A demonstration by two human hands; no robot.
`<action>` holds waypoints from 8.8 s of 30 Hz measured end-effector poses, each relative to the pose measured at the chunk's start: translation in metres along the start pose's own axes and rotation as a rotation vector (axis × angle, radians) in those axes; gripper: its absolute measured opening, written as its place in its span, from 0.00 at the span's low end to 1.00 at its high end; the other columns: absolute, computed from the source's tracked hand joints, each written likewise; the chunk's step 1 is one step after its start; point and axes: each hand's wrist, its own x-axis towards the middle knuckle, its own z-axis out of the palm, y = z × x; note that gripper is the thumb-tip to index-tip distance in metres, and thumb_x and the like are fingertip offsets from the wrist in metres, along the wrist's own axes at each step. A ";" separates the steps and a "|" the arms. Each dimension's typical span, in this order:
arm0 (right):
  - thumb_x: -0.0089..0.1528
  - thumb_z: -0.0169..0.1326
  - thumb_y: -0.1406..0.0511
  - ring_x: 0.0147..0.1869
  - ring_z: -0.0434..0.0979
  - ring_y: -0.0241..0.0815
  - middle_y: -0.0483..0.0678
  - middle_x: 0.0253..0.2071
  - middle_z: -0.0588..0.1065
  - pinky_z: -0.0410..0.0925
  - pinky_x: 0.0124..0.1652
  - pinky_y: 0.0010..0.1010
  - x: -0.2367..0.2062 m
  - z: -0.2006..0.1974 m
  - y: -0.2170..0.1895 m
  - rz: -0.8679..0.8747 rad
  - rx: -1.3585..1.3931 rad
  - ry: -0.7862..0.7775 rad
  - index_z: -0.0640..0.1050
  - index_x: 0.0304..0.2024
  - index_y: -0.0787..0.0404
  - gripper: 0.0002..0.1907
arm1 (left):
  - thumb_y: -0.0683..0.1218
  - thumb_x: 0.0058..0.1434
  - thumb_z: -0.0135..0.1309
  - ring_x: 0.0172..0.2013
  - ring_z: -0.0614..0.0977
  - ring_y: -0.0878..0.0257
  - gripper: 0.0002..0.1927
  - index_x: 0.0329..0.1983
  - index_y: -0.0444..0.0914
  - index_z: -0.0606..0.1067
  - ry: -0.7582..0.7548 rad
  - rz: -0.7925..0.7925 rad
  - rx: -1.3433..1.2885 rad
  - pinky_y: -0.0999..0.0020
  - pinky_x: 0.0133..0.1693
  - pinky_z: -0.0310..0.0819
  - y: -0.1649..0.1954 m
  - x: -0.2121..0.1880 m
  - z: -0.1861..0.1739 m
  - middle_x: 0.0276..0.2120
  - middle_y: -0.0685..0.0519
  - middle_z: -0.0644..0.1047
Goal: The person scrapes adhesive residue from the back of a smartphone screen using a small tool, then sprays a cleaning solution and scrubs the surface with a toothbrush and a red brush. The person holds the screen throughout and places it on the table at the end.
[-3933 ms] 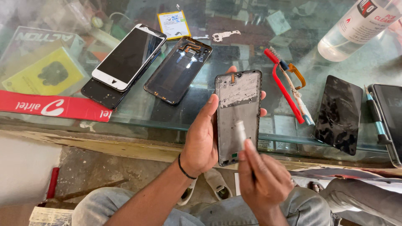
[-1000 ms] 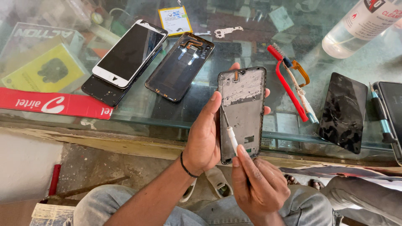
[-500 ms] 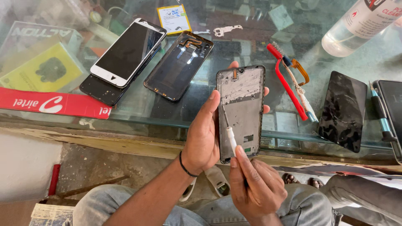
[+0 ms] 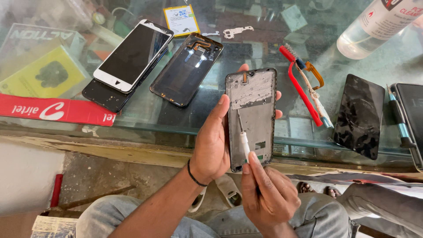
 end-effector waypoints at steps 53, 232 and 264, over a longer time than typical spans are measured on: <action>0.60 0.62 0.77 0.25 0.75 0.37 0.52 0.25 0.75 0.69 0.31 0.27 0.002 0.000 0.007 -0.012 -0.049 0.057 0.81 0.49 0.71 0.14 | 0.60 0.79 0.36 0.61 0.76 0.48 0.34 0.85 0.49 0.48 0.020 0.005 0.037 0.56 0.64 0.71 0.004 -0.002 0.002 0.68 0.38 0.68; 0.56 0.62 0.77 0.19 0.64 0.32 0.49 0.19 0.74 0.51 0.24 0.24 0.034 -0.067 0.030 0.181 -0.082 -0.020 0.84 0.44 0.70 0.13 | 0.61 0.78 0.39 0.60 0.77 0.52 0.36 0.85 0.48 0.48 -0.038 -0.090 0.168 0.55 0.67 0.68 0.015 -0.003 -0.003 0.66 0.41 0.69; 0.53 0.61 0.76 0.25 0.76 0.35 0.54 0.27 0.76 0.64 0.27 0.19 0.032 -0.080 0.025 0.021 0.030 0.020 0.83 0.40 0.69 0.12 | 0.60 0.79 0.36 0.63 0.76 0.50 0.34 0.85 0.50 0.46 -0.029 -0.080 0.109 0.55 0.65 0.70 0.016 -0.004 0.000 0.69 0.39 0.68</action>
